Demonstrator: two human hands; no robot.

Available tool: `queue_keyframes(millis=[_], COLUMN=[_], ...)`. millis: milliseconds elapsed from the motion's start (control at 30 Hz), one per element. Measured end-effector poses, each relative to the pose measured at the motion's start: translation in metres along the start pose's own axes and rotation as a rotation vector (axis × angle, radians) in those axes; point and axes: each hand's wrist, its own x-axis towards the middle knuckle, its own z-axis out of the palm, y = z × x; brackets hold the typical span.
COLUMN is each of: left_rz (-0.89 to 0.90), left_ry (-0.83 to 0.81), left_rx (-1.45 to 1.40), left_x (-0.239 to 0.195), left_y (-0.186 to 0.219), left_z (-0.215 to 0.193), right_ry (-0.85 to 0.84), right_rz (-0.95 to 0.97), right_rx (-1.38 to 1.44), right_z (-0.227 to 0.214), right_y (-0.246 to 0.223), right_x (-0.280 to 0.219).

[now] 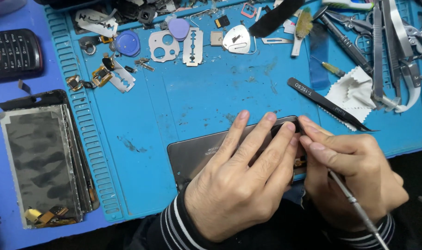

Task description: The person is cleaning and scraping the edges of a mobile phone screen component at a repair workbench.

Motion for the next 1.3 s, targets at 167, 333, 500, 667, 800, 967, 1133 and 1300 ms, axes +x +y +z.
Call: queue_keyframes(millis=[167, 333, 500, 667, 800, 967, 1133, 1300], left_rz=[-0.015, -0.021, -0.016, -0.041, -0.056, -0.051, -0.049, -0.041], left_ry=[0.002, -0.022, -0.08, -0.087, -0.104, -0.112, -0.132, -0.136], left_rx=[-0.023, -0.028, 0.016, 0.127, 0.184, 0.132, 0.147, 0.176], left_x=[0.001, 0.004, 0.007, 0.004, 0.005, 0.009, 0.013, 0.016], left_y=[0.001, 0.003, 0.004, 0.006, 0.006, 0.007, 0.008, 0.009], left_z=[0.002, 0.002, 0.001, 0.003, 0.002, -0.001, 0.0, -0.002], right_ry=[0.021, 0.042, -0.006, 0.014, -0.016, -0.032, -0.02, 0.016], right_rz=[-0.102, 0.029, 0.012, 0.058, 0.064, 0.064, 0.034, 0.021], right_rx=[0.156, 0.165, 0.108, 0.086, 0.238, 0.153, 0.156, 0.203], right_z=[-0.011, -0.013, -0.014, -0.008, -0.003, -0.007, -0.003, -0.001], right_y=[0.03, 0.012, 0.004, 0.001, 0.003, 0.003, 0.002, 0.001], right_x=[-0.01, -0.007, 0.005, -0.001, -0.004, 0.001, 0.004, 0.011])
